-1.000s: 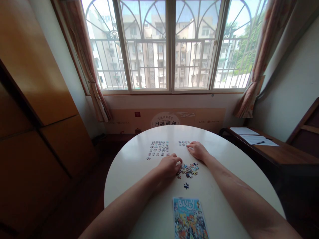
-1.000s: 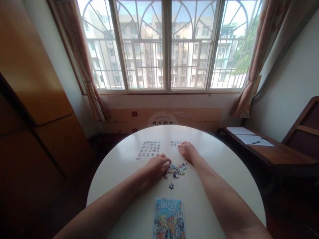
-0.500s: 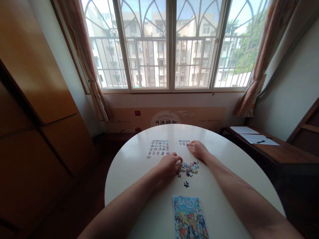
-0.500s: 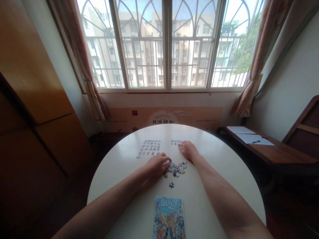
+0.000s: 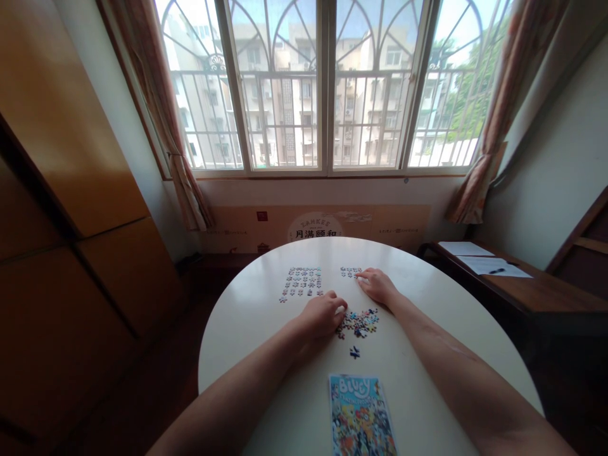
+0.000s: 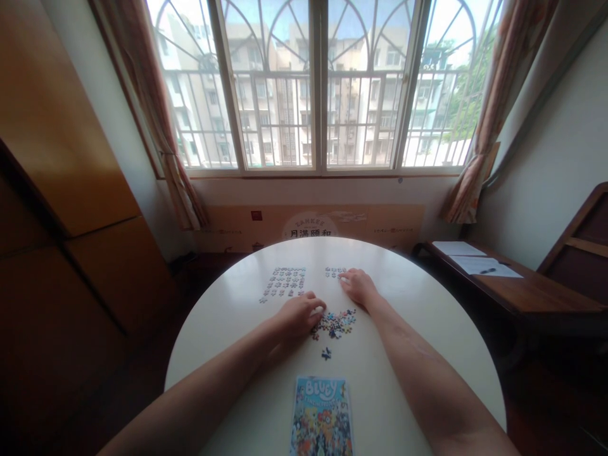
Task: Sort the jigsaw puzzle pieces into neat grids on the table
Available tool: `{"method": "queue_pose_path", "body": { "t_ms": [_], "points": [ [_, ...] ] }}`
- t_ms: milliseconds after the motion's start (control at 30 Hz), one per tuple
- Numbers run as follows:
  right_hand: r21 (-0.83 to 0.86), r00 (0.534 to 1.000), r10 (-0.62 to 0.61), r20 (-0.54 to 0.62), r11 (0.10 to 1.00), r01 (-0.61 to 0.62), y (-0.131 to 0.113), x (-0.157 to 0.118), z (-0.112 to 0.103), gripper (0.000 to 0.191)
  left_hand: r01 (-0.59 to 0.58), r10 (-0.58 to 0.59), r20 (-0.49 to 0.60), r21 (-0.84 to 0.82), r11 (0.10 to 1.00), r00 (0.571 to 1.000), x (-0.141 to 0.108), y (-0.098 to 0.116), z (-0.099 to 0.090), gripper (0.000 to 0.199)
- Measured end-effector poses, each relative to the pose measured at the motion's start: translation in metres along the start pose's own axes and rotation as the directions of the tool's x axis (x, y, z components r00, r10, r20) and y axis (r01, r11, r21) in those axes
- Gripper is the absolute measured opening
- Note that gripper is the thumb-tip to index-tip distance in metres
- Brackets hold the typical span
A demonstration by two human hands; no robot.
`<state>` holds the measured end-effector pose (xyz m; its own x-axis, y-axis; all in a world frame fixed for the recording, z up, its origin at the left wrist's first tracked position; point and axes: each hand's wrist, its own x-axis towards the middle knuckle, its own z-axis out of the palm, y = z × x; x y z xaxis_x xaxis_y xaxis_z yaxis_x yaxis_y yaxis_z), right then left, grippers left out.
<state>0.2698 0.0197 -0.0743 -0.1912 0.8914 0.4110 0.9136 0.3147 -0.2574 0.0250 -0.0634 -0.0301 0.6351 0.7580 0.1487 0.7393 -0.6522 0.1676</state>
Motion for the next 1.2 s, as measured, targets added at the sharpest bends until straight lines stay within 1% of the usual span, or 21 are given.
{"method": "queue_pose_path", "body": {
  "t_ms": [200,367,667,833,967,1033,1200],
  "points": [
    [0.041,1.0,0.02,-0.013,0.999,-0.019,0.002,0.0,0.001,0.025,0.02,-0.02,0.0,-0.004,1.0,1.0,0.0,0.001,0.001,0.029],
    [0.059,0.998,0.061,-0.014,0.996,-0.06,0.0,0.001,-0.001,0.021,0.04,-0.04,-0.014,0.012,0.999,0.999,0.001,0.001,0.003,0.028],
    [-0.018,0.997,0.078,-0.023,0.997,-0.079,-0.011,-0.003,-0.008,0.024,0.069,-0.07,-0.086,-0.01,0.998,0.994,0.002,0.006,0.008,0.029],
    [-0.048,0.993,0.114,-0.023,0.992,-0.115,-0.021,-0.011,-0.009,0.026,0.083,-0.08,-0.089,0.026,0.996,0.993,0.0,0.008,0.009,0.033],
    [-0.041,0.989,0.15,-0.003,0.988,-0.15,-0.023,-0.019,-0.008,0.029,0.079,-0.074,-0.084,0.064,0.995,0.994,0.001,0.012,0.01,0.035],
    [0.015,0.986,0.166,0.022,0.986,-0.167,-0.021,-0.022,-0.007,0.03,0.088,-0.081,-0.076,0.088,0.992,0.994,0.003,0.015,0.011,0.035],
    [0.26,0.973,0.188,0.138,0.941,-0.218,-0.005,-0.025,-0.01,0.031,0.13,-0.128,-0.034,0.104,0.986,0.991,0.01,0.017,0.01,0.041]
  ]
}}
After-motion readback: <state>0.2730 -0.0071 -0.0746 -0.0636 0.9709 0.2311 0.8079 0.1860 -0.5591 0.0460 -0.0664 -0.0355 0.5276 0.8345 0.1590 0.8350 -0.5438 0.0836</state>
